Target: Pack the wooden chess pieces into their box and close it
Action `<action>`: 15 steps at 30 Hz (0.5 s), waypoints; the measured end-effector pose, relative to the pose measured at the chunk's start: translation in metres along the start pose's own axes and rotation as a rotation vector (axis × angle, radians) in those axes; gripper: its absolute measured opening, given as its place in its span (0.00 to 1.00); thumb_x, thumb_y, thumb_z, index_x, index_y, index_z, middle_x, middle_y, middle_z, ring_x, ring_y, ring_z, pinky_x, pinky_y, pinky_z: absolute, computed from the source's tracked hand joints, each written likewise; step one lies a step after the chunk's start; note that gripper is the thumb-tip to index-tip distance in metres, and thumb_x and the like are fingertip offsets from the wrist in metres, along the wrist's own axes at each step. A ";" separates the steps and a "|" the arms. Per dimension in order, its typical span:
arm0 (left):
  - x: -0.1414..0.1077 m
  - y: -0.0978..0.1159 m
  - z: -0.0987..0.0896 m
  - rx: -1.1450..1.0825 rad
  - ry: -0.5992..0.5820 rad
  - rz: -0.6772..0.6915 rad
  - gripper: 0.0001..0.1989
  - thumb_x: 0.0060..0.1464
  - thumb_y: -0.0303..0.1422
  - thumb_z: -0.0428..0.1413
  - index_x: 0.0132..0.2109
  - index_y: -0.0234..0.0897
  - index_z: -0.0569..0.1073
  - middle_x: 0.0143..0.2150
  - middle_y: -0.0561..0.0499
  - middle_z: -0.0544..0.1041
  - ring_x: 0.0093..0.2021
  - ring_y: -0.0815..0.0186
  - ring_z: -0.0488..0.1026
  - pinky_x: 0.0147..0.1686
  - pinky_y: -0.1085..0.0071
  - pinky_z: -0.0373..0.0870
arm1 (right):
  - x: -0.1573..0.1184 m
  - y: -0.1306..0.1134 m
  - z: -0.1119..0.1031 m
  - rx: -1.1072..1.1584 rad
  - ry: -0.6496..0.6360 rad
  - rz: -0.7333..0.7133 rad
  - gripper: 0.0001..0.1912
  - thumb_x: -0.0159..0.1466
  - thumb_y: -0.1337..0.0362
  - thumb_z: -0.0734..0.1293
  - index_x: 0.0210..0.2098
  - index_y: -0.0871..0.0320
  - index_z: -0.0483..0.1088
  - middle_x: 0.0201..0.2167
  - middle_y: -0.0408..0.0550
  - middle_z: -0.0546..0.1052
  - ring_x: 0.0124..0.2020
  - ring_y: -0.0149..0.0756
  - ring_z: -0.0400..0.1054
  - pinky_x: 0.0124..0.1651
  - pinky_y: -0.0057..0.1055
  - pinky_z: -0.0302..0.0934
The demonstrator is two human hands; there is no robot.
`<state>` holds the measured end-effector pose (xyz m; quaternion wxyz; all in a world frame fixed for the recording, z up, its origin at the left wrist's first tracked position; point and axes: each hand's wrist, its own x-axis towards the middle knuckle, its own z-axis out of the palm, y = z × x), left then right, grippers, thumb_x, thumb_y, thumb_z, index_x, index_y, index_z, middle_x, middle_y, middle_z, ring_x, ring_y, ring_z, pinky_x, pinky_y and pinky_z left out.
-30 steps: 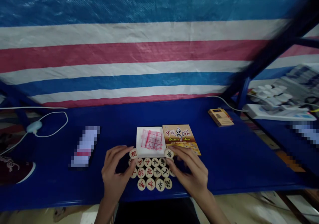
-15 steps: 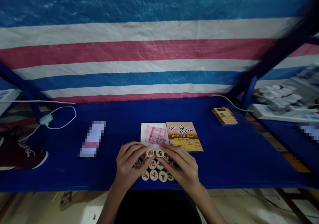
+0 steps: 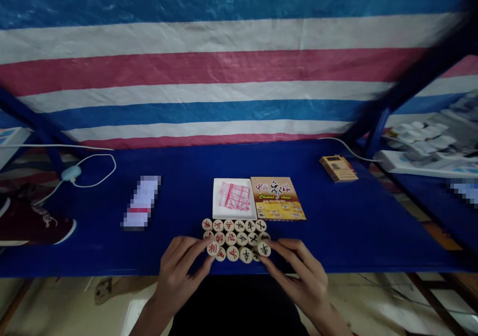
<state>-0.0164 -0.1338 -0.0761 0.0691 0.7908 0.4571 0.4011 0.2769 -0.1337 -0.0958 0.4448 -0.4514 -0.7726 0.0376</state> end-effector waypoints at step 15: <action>-0.014 0.004 0.014 0.063 -0.112 0.114 0.22 0.63 0.22 0.58 0.63 0.36 0.71 0.46 0.49 0.80 0.41 0.67 0.74 0.43 0.66 0.66 | -0.013 0.005 0.008 0.037 -0.199 -0.118 0.32 0.61 0.73 0.73 0.64 0.57 0.66 0.43 0.49 0.81 0.38 0.36 0.74 0.38 0.36 0.70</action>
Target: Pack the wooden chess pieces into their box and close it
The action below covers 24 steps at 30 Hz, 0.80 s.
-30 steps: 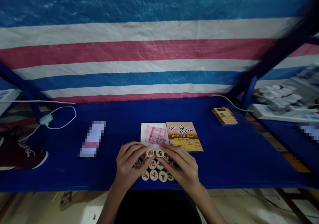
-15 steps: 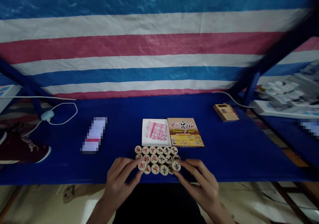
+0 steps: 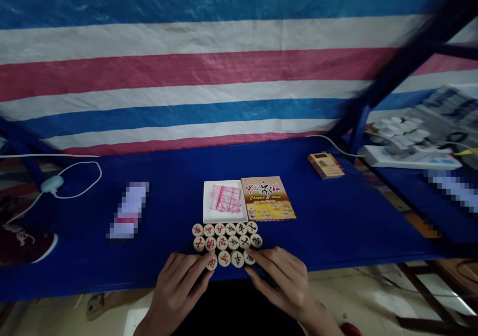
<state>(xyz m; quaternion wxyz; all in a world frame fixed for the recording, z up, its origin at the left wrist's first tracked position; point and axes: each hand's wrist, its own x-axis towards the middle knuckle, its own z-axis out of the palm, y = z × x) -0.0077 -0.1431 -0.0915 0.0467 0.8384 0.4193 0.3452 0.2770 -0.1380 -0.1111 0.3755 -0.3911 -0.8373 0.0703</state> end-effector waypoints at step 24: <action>0.134 -0.041 -0.019 -0.118 0.305 -0.165 0.08 0.64 0.26 0.56 0.46 0.41 0.80 0.40 0.52 0.76 0.33 0.70 0.72 0.34 0.72 0.70 | 0.137 0.046 -0.021 -0.115 -0.164 0.086 0.11 0.71 0.64 0.64 0.48 0.55 0.76 0.39 0.48 0.81 0.39 0.38 0.75 0.42 0.35 0.66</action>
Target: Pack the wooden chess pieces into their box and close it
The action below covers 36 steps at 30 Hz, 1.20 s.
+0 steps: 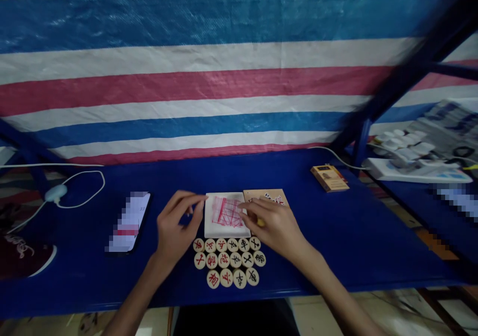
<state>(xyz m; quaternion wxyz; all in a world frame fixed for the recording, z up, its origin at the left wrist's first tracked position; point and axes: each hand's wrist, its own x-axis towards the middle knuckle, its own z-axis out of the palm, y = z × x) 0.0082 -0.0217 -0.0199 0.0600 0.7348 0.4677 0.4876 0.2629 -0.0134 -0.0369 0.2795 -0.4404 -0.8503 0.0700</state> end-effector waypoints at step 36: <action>0.019 -0.043 0.039 -0.173 -0.312 -0.157 0.11 0.65 0.36 0.55 0.34 0.39 0.74 0.31 0.54 0.72 0.33 0.66 0.68 0.41 0.67 0.65 | 0.044 0.013 -0.004 0.380 0.001 0.141 0.09 0.68 0.57 0.67 0.43 0.53 0.76 0.40 0.45 0.79 0.32 0.31 0.69 0.37 0.30 0.63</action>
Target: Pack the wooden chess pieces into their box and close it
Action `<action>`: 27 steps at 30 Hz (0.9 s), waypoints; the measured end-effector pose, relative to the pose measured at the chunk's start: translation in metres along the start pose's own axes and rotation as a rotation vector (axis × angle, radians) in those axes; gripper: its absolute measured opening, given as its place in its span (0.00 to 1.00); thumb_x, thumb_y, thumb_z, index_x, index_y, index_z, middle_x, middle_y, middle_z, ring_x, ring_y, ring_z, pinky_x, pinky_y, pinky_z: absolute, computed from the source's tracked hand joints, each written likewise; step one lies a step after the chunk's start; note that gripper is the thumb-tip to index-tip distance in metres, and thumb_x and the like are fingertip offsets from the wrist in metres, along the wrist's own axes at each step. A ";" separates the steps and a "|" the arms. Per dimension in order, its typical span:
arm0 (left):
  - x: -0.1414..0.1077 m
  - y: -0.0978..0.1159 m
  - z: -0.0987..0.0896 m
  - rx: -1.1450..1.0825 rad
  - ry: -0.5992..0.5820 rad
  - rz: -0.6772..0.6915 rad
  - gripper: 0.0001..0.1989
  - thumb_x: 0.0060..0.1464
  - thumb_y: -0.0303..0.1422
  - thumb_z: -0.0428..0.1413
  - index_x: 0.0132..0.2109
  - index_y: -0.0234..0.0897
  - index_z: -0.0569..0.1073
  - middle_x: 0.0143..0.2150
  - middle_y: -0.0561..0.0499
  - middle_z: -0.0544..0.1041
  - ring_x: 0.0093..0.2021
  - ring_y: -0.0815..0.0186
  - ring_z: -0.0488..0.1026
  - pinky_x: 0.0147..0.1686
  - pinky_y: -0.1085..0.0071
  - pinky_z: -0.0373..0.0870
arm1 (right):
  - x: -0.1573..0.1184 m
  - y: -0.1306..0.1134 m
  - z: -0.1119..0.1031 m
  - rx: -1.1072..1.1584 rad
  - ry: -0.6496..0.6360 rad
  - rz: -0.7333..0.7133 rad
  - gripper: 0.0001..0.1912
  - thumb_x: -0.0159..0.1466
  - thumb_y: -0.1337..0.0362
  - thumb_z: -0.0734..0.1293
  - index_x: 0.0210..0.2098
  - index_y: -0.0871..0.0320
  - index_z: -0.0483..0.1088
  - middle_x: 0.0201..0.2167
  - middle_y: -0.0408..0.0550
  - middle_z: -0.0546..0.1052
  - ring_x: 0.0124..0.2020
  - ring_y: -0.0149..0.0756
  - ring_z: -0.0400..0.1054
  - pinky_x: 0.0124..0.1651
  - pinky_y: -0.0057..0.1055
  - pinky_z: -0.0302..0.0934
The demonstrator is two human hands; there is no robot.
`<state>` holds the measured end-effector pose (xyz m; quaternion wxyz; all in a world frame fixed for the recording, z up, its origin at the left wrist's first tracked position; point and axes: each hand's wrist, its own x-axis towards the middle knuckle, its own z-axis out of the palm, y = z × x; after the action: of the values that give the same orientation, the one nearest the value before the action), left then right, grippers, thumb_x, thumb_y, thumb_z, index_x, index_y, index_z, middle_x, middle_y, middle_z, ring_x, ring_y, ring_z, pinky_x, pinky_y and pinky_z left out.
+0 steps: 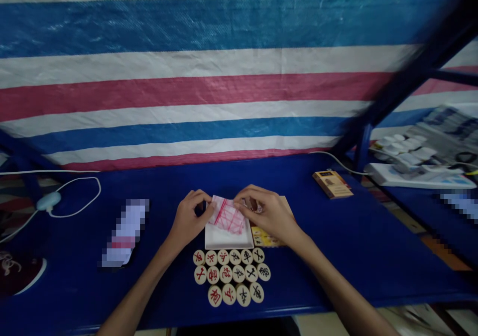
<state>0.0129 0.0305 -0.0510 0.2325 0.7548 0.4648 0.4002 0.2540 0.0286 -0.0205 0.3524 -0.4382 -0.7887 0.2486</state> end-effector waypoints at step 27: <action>-0.012 0.009 -0.013 -0.437 -0.108 -0.324 0.18 0.62 0.44 0.58 0.29 0.37 0.71 0.23 0.55 0.67 0.24 0.71 0.62 0.25 0.74 0.59 | -0.026 0.015 0.008 0.359 -0.011 0.213 0.14 0.66 0.53 0.69 0.30 0.57 0.75 0.23 0.41 0.72 0.23 0.27 0.58 0.25 0.28 0.51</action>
<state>0.0045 0.0156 -0.0416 0.4751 0.6229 0.4691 0.4078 0.2653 0.0125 -0.0450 0.3922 -0.4479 -0.6828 0.4235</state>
